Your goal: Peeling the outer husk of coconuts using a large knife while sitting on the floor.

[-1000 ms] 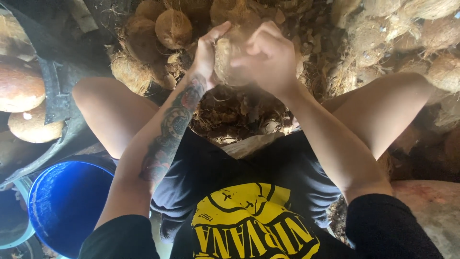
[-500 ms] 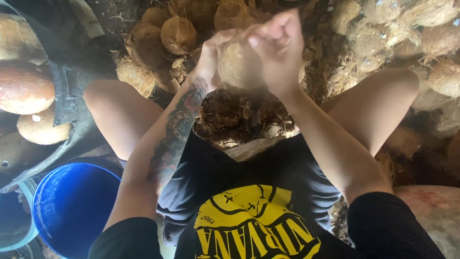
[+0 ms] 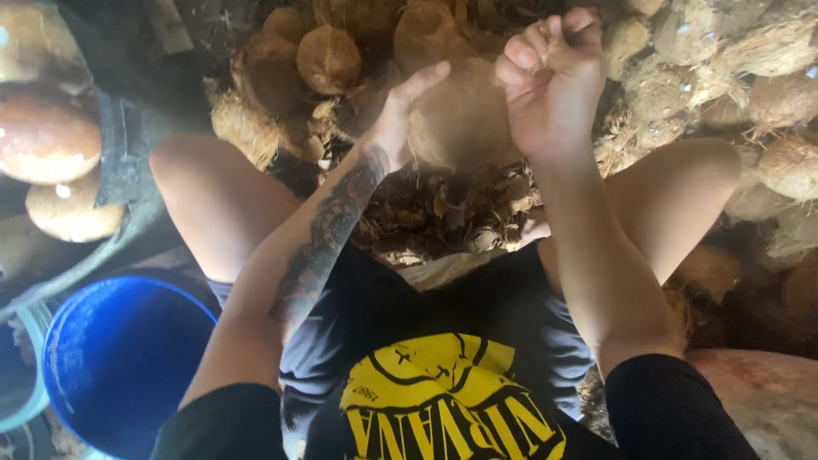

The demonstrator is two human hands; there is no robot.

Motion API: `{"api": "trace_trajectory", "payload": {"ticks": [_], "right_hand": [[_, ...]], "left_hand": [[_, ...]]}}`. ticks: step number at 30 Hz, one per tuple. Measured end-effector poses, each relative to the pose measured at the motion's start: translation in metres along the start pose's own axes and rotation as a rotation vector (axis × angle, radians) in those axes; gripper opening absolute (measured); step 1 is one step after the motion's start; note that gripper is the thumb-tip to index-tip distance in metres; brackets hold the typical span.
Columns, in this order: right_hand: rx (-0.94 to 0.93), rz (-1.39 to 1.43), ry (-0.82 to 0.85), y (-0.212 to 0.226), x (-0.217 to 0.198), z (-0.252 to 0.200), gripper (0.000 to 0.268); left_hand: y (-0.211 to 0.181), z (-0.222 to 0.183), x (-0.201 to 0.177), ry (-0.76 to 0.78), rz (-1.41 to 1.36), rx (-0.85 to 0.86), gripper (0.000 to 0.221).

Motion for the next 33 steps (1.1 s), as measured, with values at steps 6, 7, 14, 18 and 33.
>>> {"api": "trace_trajectory", "payload": {"ticks": [6,7,14,18,33], "right_hand": [[-0.428,-0.900,-0.223,0.091,-0.086,0.020,0.033],[-0.393,-0.922,-0.443,0.119,-0.118,0.019,0.018],[0.341,-1.328,-0.256,0.115,-0.077,-0.001,0.036],[0.603,-1.969,-0.020,0.096,-0.175,-0.023,0.022],[0.736,-1.670,-0.475,0.067,-0.151,-0.043,0.014]], "left_hand": [[0.004,-0.009,-0.008,-0.002,-0.176,0.023,0.117],[-0.001,-0.014,-0.011,0.102,-0.163,0.080,0.111],[0.018,-0.020,-0.051,-0.247,0.220,0.277,0.133],[0.020,-0.024,-0.055,-0.307,0.182,0.310,0.130],[0.008,-0.010,-0.024,-0.360,0.224,0.299,0.075]]}}
Point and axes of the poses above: each hand's wrist, its own z-axis towards the middle knuckle, its own x-axis out of the palm, y = z × x, the point moved 1 cm from there along z, towards the middle knuckle, and after that the axes turned 12 degrees about y, right-handed, at the moved point
